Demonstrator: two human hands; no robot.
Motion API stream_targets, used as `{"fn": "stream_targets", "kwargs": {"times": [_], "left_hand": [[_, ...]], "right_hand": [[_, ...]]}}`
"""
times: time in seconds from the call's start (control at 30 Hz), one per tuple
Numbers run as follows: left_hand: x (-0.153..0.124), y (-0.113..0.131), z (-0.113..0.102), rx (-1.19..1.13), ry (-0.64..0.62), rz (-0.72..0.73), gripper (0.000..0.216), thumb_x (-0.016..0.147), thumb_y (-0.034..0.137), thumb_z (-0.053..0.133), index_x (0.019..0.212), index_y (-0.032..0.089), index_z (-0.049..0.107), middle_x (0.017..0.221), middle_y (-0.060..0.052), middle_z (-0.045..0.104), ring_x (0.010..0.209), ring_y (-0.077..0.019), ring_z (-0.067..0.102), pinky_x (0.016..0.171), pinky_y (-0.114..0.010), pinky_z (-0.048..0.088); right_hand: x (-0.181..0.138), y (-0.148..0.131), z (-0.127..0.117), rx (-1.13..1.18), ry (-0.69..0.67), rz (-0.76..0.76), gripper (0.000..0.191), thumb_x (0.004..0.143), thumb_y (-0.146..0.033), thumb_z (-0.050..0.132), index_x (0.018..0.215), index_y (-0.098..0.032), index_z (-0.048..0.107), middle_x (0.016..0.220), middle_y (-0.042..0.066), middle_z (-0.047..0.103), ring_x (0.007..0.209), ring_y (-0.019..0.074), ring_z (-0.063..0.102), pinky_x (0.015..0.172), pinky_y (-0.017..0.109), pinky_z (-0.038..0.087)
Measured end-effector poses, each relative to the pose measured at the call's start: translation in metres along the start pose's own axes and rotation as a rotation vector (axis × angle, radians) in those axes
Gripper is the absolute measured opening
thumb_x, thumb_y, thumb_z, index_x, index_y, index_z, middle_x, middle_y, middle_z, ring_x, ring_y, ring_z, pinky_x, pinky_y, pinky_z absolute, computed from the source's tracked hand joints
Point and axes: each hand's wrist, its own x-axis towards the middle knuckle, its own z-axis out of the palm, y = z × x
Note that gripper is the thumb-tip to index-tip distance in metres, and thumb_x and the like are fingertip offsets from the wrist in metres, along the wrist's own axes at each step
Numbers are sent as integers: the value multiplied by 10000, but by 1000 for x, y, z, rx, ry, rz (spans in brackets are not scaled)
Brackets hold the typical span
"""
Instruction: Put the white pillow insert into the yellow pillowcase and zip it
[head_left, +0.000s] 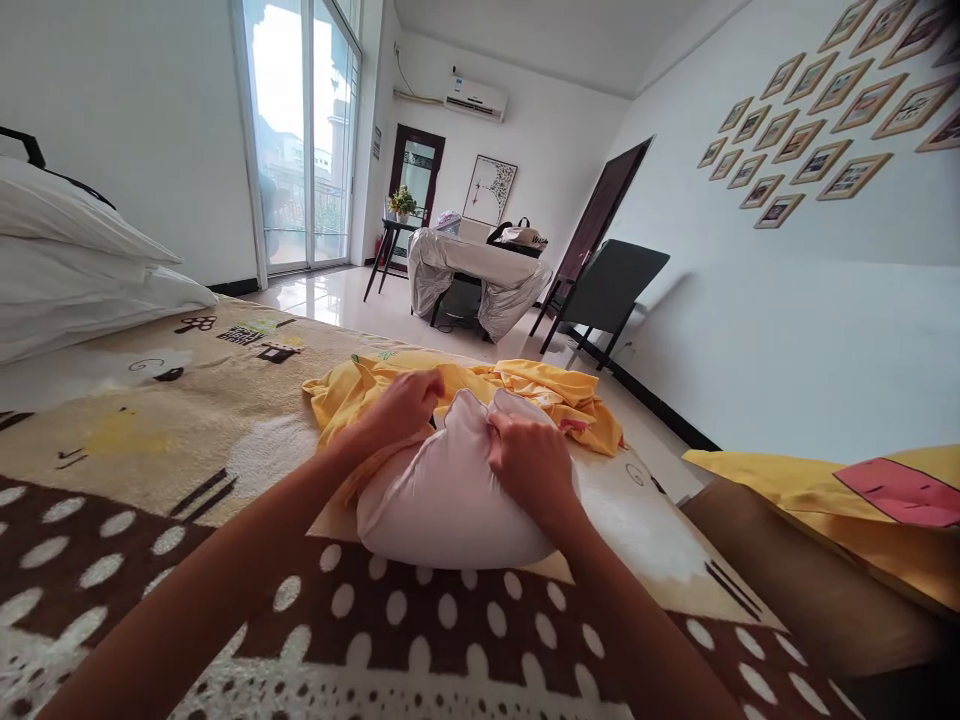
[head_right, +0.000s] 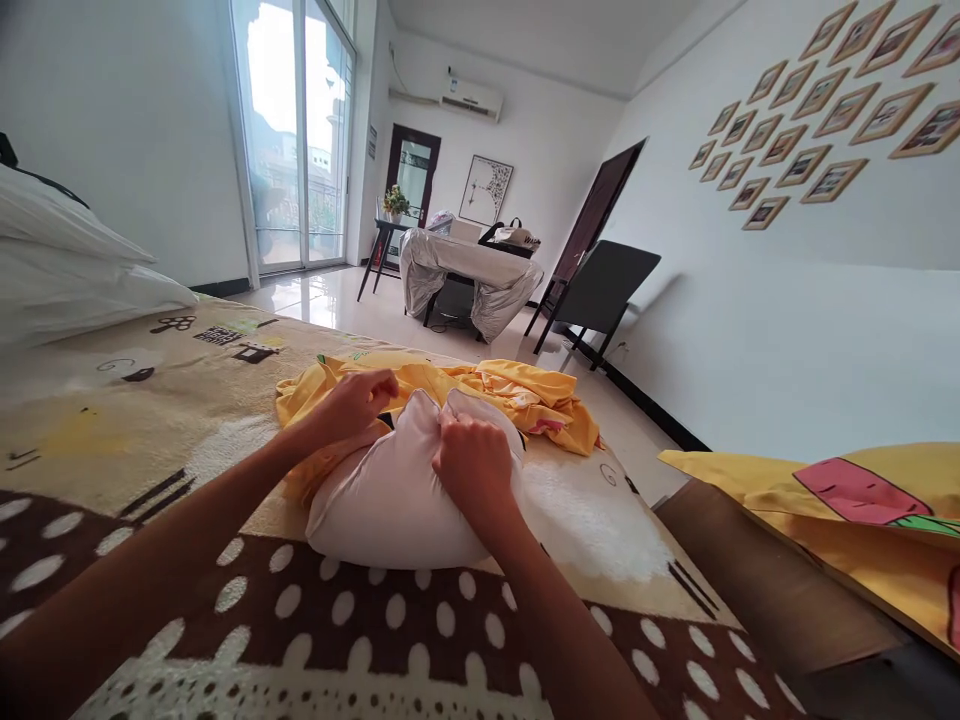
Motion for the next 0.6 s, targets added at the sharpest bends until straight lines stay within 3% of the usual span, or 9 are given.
{"fn": "stream_targets", "kwargs": {"times": [0.1, 0.23, 0.37, 0.6], "left_hand": [[-11, -11, 0, 95, -184, 122, 124, 805, 195, 478, 814, 178, 600, 884, -61, 620, 865, -212, 556, 817, -330, 423], [-16, -17, 9, 262, -273, 225, 237, 861, 301, 483, 1029, 185, 605, 1107, -103, 585, 1067, -273, 519, 939, -416, 402], [-14, -17, 17, 598, -298, 322, 267, 888, 295, 474, 1098, 171, 583, 1091, -112, 602, 1048, -271, 553, 907, -413, 432], [-10, -15, 30, 731, -238, 305, 310, 888, 89, 356, 1039, 78, 627, 1051, -197, 635, 992, -333, 593, 833, -464, 429]], "right_hand": [[-3, 2, 0, 53, 3, -4, 258, 933, -221, 412, 908, -192, 666, 839, 65, 688, 752, 197, 617, 623, 301, 308], [-6, 7, 1, 145, -16, -20, 230, 936, -236, 425, 883, -202, 646, 854, 39, 682, 755, 173, 607, 620, 288, 293], [-15, 7, 4, 192, -38, -36, 210, 937, -249, 438, 828, -205, 611, 851, 20, 667, 745, 156, 598, 617, 280, 285], [-32, -6, 9, 140, -54, -98, 185, 928, -209, 436, 828, -207, 592, 823, 23, 662, 735, 166, 600, 601, 293, 271]]}}
